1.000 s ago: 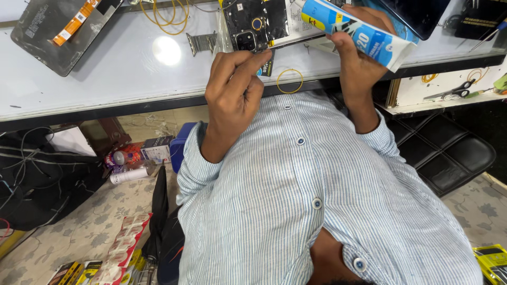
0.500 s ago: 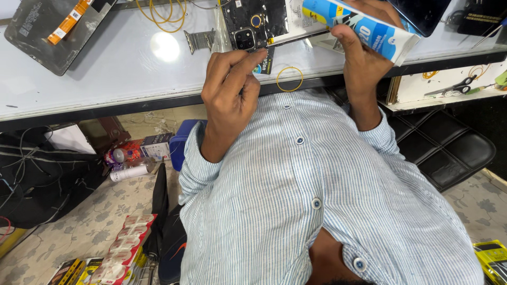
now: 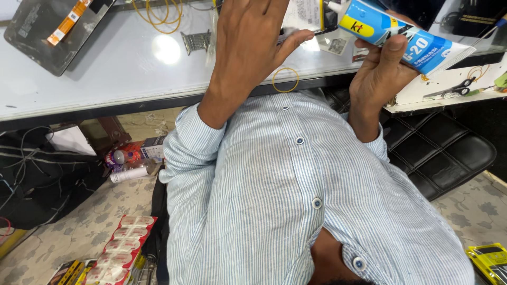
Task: The person applies adhesive to the edges of a smartphone back cover, presses it onto the phone body, and secures the assembly with rubber bands. The person then removes the rubber bands and inspects the sealed phone.
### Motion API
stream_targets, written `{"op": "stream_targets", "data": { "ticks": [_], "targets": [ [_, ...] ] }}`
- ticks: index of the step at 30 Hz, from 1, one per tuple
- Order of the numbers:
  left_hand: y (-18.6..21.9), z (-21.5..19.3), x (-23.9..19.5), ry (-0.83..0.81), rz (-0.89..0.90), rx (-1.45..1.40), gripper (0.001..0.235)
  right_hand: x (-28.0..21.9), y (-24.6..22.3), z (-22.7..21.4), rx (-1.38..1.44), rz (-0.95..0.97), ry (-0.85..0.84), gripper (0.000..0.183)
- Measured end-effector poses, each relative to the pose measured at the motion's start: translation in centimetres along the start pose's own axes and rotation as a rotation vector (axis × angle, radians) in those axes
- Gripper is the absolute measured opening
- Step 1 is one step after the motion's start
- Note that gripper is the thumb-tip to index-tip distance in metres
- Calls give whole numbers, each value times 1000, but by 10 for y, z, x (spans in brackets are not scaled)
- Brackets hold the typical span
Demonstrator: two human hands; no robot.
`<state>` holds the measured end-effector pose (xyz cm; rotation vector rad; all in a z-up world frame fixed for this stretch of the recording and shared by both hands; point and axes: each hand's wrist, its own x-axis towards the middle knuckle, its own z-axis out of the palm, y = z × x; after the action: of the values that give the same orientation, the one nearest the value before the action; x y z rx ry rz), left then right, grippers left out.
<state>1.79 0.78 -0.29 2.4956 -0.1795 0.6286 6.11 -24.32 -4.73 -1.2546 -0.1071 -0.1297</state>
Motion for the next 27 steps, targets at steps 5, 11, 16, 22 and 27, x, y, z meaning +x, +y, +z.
{"op": "stream_targets", "data": {
  "ticks": [5, 11, 16, 22, 27],
  "targets": [
    [4, 9, -12, -229, -40, 95, 76, -8, 2, -12, 100, 106, 55, 41],
    [8, 15, -11, -224, -24, 175, 100, -4, 1, -12, 162, 140, 13, 40],
    [13, 17, -6, -270, -11, 202, 110, 1, -4, -5, 178, 149, 24, 38],
    [19, 18, -5, -272, -11, 242, 114, 4, -9, 1, 201, 154, 22, 38],
    [21, 24, -7, -281, -29, 360, 70, 2, -9, -2, 224, 161, 16, 37]
  ]
}}
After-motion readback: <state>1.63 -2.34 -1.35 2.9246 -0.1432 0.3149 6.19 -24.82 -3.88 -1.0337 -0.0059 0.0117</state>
